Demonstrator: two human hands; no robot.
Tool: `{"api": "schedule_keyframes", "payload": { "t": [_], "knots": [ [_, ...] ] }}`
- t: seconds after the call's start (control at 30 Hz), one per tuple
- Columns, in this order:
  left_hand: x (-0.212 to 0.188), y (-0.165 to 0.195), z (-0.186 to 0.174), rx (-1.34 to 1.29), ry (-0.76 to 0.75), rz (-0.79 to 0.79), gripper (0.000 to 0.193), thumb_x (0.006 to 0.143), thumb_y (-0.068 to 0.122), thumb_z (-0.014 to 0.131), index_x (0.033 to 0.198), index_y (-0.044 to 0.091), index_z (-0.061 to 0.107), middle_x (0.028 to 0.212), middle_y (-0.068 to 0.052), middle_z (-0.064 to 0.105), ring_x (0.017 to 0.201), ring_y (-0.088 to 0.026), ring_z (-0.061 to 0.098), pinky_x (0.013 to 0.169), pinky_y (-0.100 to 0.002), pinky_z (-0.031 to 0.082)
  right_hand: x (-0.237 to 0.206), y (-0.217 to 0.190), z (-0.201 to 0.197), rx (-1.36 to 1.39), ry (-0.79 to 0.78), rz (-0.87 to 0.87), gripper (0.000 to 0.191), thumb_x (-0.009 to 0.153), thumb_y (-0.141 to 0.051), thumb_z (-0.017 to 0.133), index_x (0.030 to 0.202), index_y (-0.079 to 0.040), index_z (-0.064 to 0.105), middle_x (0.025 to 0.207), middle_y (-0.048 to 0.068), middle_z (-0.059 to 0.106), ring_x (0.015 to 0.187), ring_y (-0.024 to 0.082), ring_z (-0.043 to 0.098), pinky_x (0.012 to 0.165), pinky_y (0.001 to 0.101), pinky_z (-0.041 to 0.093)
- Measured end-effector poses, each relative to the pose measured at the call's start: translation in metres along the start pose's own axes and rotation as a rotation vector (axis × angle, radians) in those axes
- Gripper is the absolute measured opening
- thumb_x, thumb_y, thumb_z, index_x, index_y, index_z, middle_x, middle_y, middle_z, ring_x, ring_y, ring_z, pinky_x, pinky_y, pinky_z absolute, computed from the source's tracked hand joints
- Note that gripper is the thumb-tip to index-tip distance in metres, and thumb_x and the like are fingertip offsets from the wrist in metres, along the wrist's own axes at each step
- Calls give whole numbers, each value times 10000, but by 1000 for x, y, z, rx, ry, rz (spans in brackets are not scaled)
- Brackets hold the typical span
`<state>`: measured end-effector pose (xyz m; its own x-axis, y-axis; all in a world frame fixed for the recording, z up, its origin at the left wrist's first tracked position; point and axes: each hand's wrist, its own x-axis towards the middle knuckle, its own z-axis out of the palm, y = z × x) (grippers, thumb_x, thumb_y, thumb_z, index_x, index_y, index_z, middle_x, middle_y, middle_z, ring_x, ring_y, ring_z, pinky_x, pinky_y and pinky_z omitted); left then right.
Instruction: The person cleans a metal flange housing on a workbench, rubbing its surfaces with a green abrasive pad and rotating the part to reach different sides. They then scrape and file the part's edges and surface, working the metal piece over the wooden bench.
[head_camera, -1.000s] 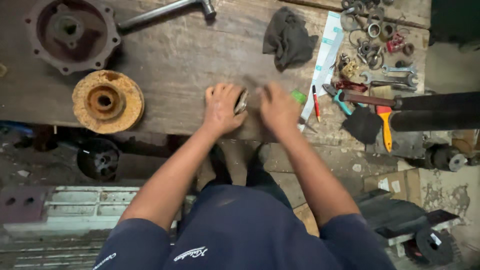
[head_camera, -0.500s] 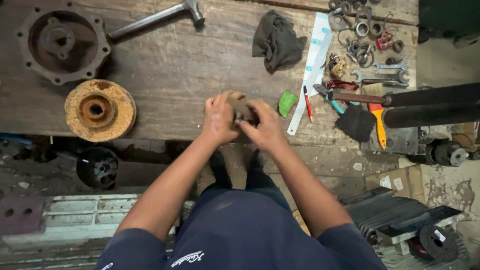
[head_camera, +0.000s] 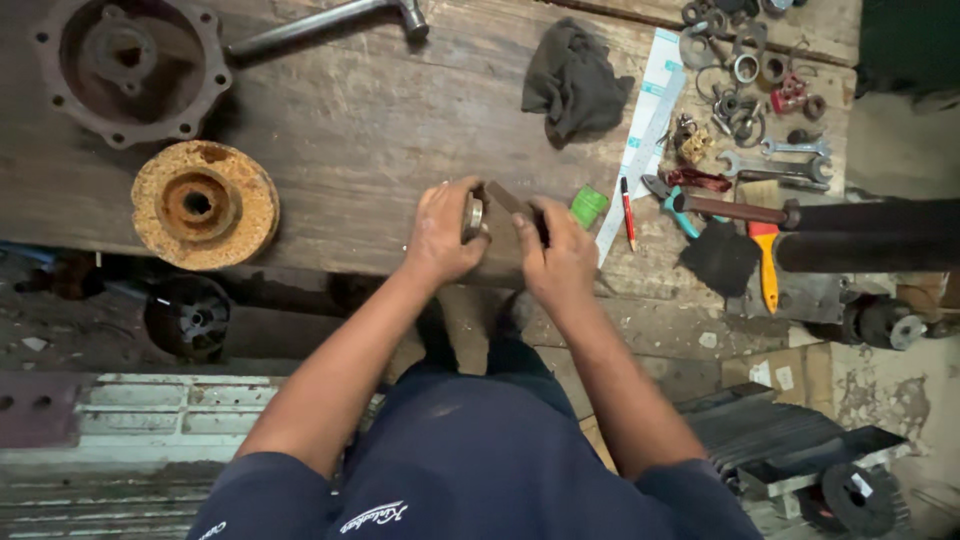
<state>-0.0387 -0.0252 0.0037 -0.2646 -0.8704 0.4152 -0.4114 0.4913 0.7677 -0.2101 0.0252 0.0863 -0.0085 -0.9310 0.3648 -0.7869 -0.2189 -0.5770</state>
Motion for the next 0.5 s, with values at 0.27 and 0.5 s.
{"api": "schedule_keyframes", "payload": {
  "t": [0.27,0.5],
  "knots": [
    [12,1,0,54,-38,29,628,743,158,818,1317,91,571,1309,-189,592,1214,-407,558,1045,-515,429,8,-4,-14,-80,-139,136,196,1002,-242,703,1048,-57,659,901,160,688,844,387,675,731,485,508],
    [12,-4,3,7,-74,17,616,759,126,798,1334,149,578,1376,-137,600,1320,-389,551,1114,-499,443,18,2,7,22,-229,-27,369,903,-283,782,1172,-52,678,1022,178,713,912,384,684,801,460,536]
  ]
}}
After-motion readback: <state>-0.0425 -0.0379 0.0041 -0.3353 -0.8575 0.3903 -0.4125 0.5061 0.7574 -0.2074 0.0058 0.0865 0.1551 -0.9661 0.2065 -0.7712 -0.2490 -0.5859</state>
